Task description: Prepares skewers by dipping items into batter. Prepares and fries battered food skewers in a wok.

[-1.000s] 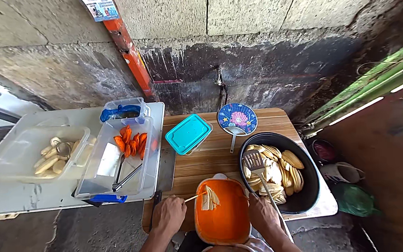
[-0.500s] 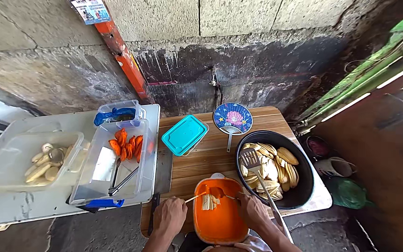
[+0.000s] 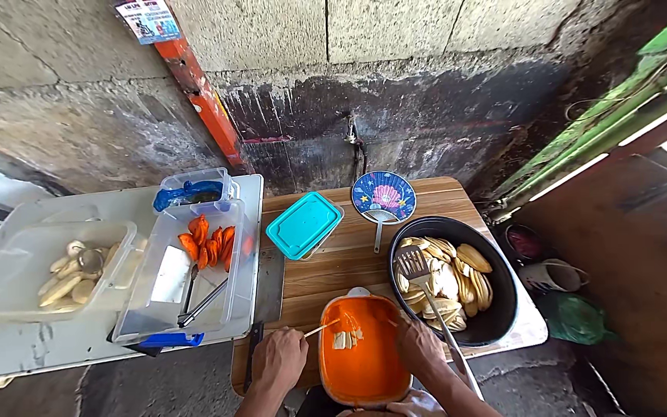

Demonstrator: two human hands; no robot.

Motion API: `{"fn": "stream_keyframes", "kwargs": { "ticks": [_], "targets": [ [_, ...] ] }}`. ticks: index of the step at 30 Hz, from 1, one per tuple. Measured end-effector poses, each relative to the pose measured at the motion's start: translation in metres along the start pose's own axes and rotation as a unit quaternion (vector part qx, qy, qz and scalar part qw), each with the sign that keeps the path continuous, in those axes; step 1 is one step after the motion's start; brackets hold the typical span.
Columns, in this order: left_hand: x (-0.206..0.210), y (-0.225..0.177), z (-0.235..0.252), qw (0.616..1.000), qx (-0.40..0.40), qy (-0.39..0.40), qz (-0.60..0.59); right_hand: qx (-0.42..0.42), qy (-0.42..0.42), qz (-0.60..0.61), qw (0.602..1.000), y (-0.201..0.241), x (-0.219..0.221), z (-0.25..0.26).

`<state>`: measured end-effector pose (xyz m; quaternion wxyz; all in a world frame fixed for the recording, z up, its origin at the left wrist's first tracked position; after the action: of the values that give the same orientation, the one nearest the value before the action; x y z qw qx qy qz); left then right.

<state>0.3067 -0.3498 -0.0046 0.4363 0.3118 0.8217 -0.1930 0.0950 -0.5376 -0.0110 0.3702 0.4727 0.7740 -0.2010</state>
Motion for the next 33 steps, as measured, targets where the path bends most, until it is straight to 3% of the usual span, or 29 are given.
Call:
{"fn": "stream_keyframes", "kwargs": {
  "ticks": [3, 8, 11, 13, 17, 22, 26, 30, 33],
  "targets": [
    [-0.001, 0.000, -0.001, 1.000, -0.002, -0.003, 0.003, -0.049, -0.020, 0.032, 0.998, 0.003, -0.001, -0.001],
    [-0.003, -0.001, 0.000, 0.999, 0.017, 0.015, 0.033, 0.025, 0.021, -0.029, 0.999, -0.018, 0.001, -0.019],
    [-0.011, -0.006, 0.000, 0.996, 0.038, 0.049, 0.070, -0.045, 0.036, 0.018, 0.998, -0.008, 0.019, -0.019],
    [-0.013, -0.008, 0.005, 0.995, 0.044, 0.071, 0.052, -0.048, 0.029, 0.041, 0.998, -0.005, 0.020, -0.021],
    [-0.004, -0.006, 0.019, 0.993, 0.042, 0.109, 0.002, 0.025, 0.029, -0.008, 0.999, -0.016, 0.018, -0.026],
    [0.010, -0.010, 0.027, 0.991, 0.053, 0.124, -0.018, -0.065, 0.048, 0.030, 0.996, 0.011, 0.018, -0.033],
    [0.015, -0.012, 0.023, 0.990, 0.052, 0.128, -0.021, 0.015, 0.044, -0.017, 0.999, -0.009, 0.013, -0.033],
    [0.024, -0.015, 0.027, 0.987, 0.055, 0.140, -0.055, -0.040, 0.065, 0.013, 0.997, 0.002, 0.021, -0.038],
    [0.036, -0.016, 0.037, 0.977, 0.045, 0.152, -0.145, -0.025, 0.040, 0.035, 0.998, -0.011, 0.018, -0.040]
  ]
}}
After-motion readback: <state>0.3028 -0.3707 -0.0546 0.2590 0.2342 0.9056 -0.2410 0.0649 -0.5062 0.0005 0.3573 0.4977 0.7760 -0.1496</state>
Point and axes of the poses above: each hand's wrist, its own z-axis towards the middle knuckle, its own x-axis out of the palm, y = z × x, the point moved 10 cm from there along z, towards the middle knuckle, and after that the axes turned 8 degrees about -y, right-handed, at the moved point
